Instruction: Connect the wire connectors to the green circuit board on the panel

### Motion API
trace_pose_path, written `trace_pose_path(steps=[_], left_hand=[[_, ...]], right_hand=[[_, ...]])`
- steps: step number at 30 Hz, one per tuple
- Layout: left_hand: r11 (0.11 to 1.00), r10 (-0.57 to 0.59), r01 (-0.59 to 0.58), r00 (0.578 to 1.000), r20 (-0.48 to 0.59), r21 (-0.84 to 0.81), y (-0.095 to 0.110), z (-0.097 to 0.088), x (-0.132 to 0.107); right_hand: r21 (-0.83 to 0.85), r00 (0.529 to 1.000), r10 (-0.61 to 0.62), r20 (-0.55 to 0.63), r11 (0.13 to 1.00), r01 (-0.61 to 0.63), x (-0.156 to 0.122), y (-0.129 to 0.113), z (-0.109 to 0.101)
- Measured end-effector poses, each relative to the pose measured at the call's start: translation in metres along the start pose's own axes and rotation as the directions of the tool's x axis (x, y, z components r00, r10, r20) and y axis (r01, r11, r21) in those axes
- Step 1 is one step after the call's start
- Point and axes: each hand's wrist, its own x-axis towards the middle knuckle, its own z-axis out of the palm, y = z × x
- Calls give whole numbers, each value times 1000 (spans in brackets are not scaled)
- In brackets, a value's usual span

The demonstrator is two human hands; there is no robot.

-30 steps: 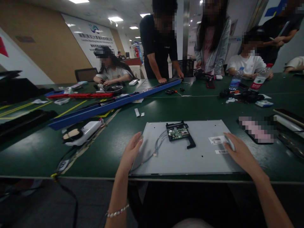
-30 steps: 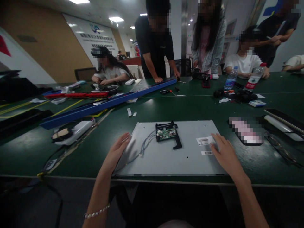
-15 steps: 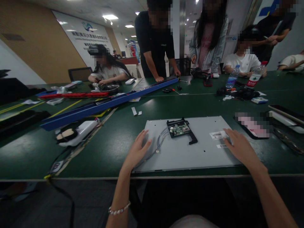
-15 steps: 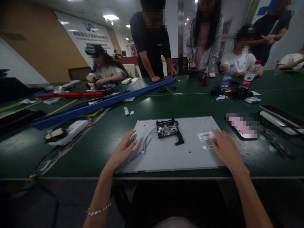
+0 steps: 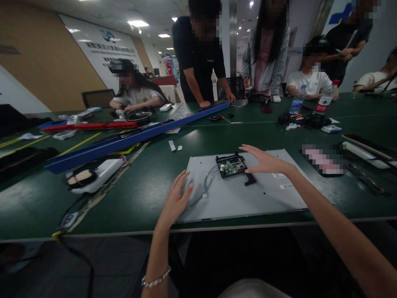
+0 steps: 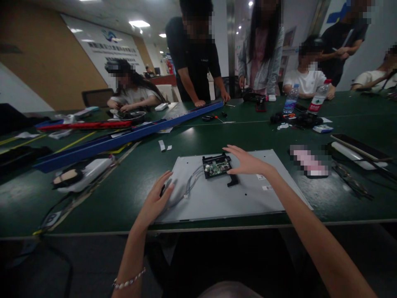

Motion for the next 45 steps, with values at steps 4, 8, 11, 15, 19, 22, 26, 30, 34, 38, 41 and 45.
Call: trace_pose_path(steps=[4, 8, 11, 15, 19, 22, 26, 30, 34, 38, 41, 45], left_hand=[[999, -34, 33, 999, 22, 12, -3, 1, -1], [999, -45, 43, 995, 84, 26, -3, 1, -2], [999, -48, 45, 993, 108, 31, -4, 1, -3], [999, -35, 33, 995, 96, 30, -6, 3, -4], [999, -27, 23, 993, 112, 31, -7, 4, -4], [999, -24, 20, 993, 118, 37, -8, 4, -4], [999, -31, 27, 993, 115, 37, -8, 4, -4], [999, -38, 36, 994, 102, 13, -5, 3, -3], [999, -38, 38, 995, 88, 6, -3, 2, -2], [1000, -28, 27, 997, 69, 9, -4, 3, -2], [1000, -24, 23, 998, 62, 17, -5, 3, -1], [1000, -18, 17, 998, 62, 20, -5, 3, -1]], right_hand=[[64, 981, -14, 195, 998, 2, 42, 16, 15], [84, 974, -51, 221, 996, 33, 55, 25, 28], [78, 980, -60, 188, 996, 46, 48, 25, 29], [63, 984, -42, 171, 998, 31, 28, 24, 24], [50, 990, -18, 140, 999, 12, 2, 24, 23], [48, 993, -10, 115, 999, 5, -15, 23, 24], [37, 996, 7, 86, 999, -10, -26, 20, 27], [38, 999, 18, 49, 999, -20, -31, 19, 32], [48, 999, 27, 30, 998, -28, -34, 17, 34], [53, 998, 62, 16, 997, -63, -41, 15, 29], [77, 998, 65, -13, 995, -64, -46, 16, 26], [71, 998, 57, -34, 996, -55, -47, 21, 26]])
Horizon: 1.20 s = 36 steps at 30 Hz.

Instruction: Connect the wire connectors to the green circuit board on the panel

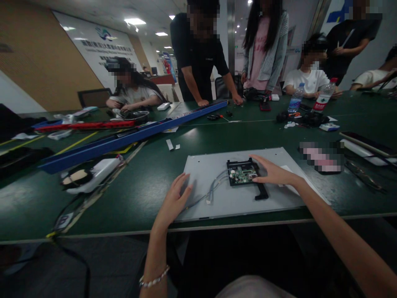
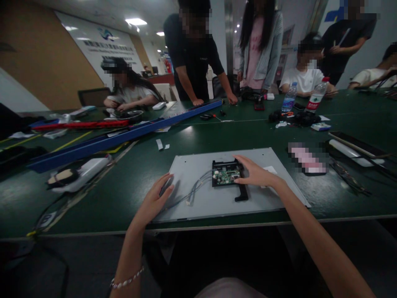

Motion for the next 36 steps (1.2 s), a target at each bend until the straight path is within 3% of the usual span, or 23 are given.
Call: trace_pose_path(steps=[4, 9, 13, 16, 19, 22, 26, 31, 36], left_hand=[[1000, 14, -14, 1000, -11, -23, 3, -2, -1], [995, 68, -70, 997, 24, 75, -9, -14, 11], [953, 116, -131, 991, 68, 274, -45, -35, 56], [905, 116, -139, 990, 79, 402, -72, -49, 103], [864, 86, -125, 991, 103, 487, -87, -54, 145], [834, 76, -143, 986, 145, 534, -90, -52, 175], [760, 15, -135, 982, 191, 636, -89, -44, 197], [723, -53, -41, 992, 115, 690, -87, -38, 203], [707, -42, -12, 997, 58, 707, -73, -34, 201]], right_hand=[[-51, 1000, 8, -1, 999, -8, -3, 5, 0], [-213, 989, 125, -76, 967, -139, -27, 16, 2], [-287, 970, 222, -100, 927, -242, -54, 22, 6], [-304, 967, 237, -94, 918, -254, -66, 19, 9], [-331, 966, 237, -106, 907, -259, -69, 12, 13], [-377, 964, 228, -138, 888, -264, -68, 7, 17], [-407, 967, 201, -159, 879, -250, -68, 8, 21], [-412, 964, 187, -187, 876, -249, -67, 12, 24], [-411, 965, 183, -186, 878, -246, -67, 12, 25]])
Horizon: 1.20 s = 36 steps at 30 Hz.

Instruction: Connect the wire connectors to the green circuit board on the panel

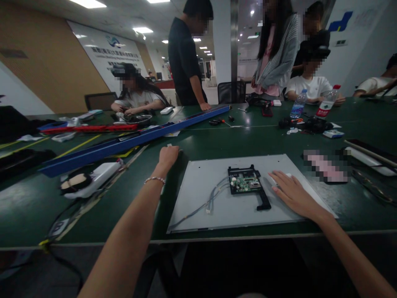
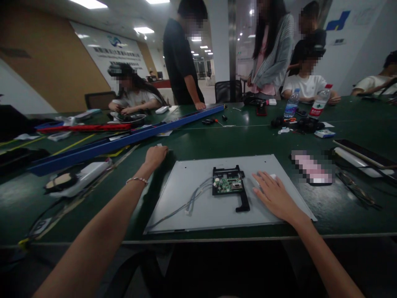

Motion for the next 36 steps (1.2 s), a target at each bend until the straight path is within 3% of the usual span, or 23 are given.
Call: trace_pose_path(steps=[3, 6, 9, 12, 16, 24, 29, 36], left_hand=[[999, 32, -32, 999, -1, 6, 25, -8, 0], [987, 159, -159, 987, 2, 15, 70, -20, -7], [929, 370, -370, 929, -23, 11, 127, -35, -25], [821, 569, -571, 820, -51, -17, 181, -46, -43], [762, 635, -641, 767, -89, -85, 226, -48, -53], [746, 664, -664, 747, -21, -44, 256, -38, -57], [735, 677, -678, 735, -43, -26, 259, -32, -57], [755, 632, -639, 769, -96, -145, 255, -26, -54]], right_hand=[[-8, 1000, 10, 7, 1000, -10, 0, -2, -2], [-13, 1000, 16, 3, 1000, -16, 0, -4, -5], [-9, 1000, 22, -4, 1000, -22, 0, -5, -7], [-20, 1000, 21, 4, 1000, -21, 0, -6, -8], [-30, 1000, 22, 10, 999, -22, 1, -6, -8], [-67, 1000, 10, 15, 998, -9, 3, -5, -7], [-95, 1000, -1, 16, 995, 2, 3, -6, -9], [-95, 1000, -3, 11, 995, 4, 2, -6, -10]])
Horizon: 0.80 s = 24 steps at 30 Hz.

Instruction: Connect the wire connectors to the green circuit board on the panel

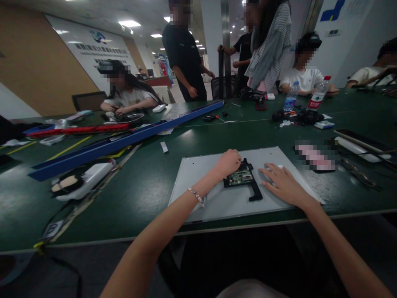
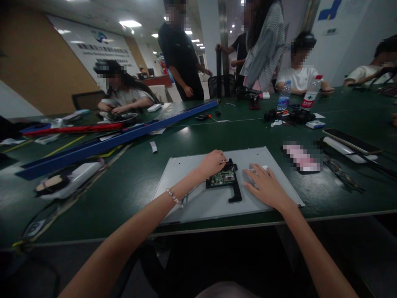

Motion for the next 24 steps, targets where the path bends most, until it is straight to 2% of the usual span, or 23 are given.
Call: trace_pose_path(steps=[6, 9, 11, 14, 16, 18, 22, 24], left_hand=[[977, -16, 22, 999, 30, -211, -12, -1, 1], [954, -36, 35, 999, 0, -298, -22, -5, -2], [933, -84, 71, 996, -22, -351, -36, -8, -9], [915, -206, 176, 977, -47, -362, -72, -12, -29], [908, -323, 279, 941, -97, -313, -103, -13, -48], [880, -451, 412, 881, -145, -235, -136, -12, -70], [718, -694, 692, 703, -154, -77, -190, -6, -119], [665, -742, 747, 655, -144, -28, -207, -1, -139]], right_hand=[[3, 1000, -4, 10, 1000, 4, 0, 1, 1], [5, 1000, 0, 11, 1000, -1, 0, 1, 1], [5, 1000, -2, 9, 1000, 2, 0, 1, 1], [7, 1000, -14, 6, 1000, 14, 0, 1, 0], [5, 1000, -16, 4, 1000, 16, 0, 1, 1], [3, 1000, -13, 4, 1000, 13, -1, 2, 2], [8, 1000, -13, -7, 1000, 13, -2, 3, 4], [9, 1000, -14, -9, 1000, 14, -2, 3, 5]])
